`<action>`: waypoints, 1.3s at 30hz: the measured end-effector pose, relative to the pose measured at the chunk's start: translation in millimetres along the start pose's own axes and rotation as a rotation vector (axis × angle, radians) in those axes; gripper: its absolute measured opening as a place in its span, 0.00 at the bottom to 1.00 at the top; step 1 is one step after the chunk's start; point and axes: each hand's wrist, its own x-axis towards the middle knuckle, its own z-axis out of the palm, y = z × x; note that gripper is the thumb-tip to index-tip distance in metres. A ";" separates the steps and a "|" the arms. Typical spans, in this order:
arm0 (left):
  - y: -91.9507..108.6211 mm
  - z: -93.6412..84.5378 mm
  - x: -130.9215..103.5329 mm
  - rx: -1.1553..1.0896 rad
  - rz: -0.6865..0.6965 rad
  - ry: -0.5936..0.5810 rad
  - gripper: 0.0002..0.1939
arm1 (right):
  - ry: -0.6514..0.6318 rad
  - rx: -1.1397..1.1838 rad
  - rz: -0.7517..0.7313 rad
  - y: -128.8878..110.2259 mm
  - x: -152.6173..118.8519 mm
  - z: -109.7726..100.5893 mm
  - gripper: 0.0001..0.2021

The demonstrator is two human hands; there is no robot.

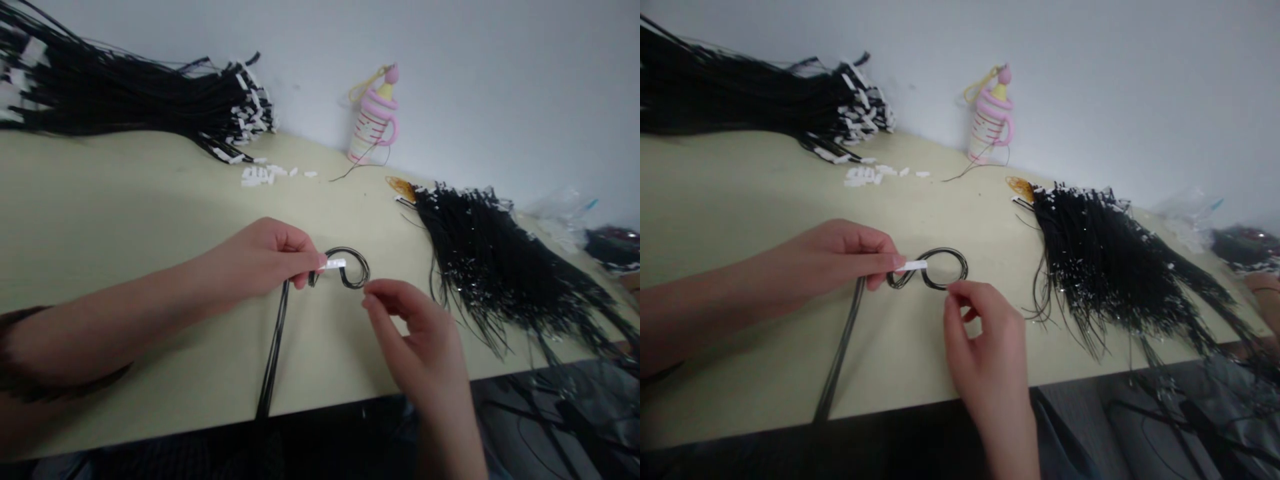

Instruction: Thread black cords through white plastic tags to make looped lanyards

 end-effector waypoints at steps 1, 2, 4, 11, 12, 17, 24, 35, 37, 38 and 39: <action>-1.1 1.2 0.2 -0.003 0.000 0.005 0.17 | -0.026 0.037 -0.042 -5.7 -2.0 6.6 0.08; -2.2 2.1 0.3 -0.001 -0.007 0.008 0.16 | -0.036 0.069 -0.081 -9.9 -3.8 13.3 0.10; -3.9 3.0 0.2 -0.001 -0.025 0.014 0.16 | -0.035 0.101 -0.135 -13.5 -6.2 24.6 0.15; 1.3 2.6 -6.4 -0.127 -0.109 -0.016 0.14 | -0.005 0.059 -0.174 -9.2 -7.2 37.3 0.17; 2.0 2.9 -7.3 -0.161 -0.123 -0.025 0.13 | 0.029 0.054 -0.173 -10.9 -8.1 38.4 0.17; 1.0 4.4 -7.3 -0.285 -0.157 0.038 0.11 | 0.145 0.169 -0.116 -24.7 -14.9 45.2 0.09; -2.0 8.7 -5.2 -0.383 -0.161 0.072 0.10 | -0.172 0.358 -0.007 -26.4 -15.4 51.3 0.08; -4.5 18.7 -8.1 -0.429 -0.127 0.060 0.13 | -0.216 0.411 0.017 -19.3 -8.5 43.8 0.08; -3.6 17.6 -8.3 -0.441 -0.141 0.040 0.14 | -0.248 0.425 0.054 -17.8 -8.2 40.0 0.09; -3.3 16.9 -8.5 -0.444 -0.147 0.033 0.14 | -0.263 0.437 0.074 -16.9 -7.9 38.4 0.09; -3.1 16.4 -8.5 -0.447 -0.149 0.028 0.14 | -0.279 0.454 0.096 -16.2 -7.6 37.0 0.09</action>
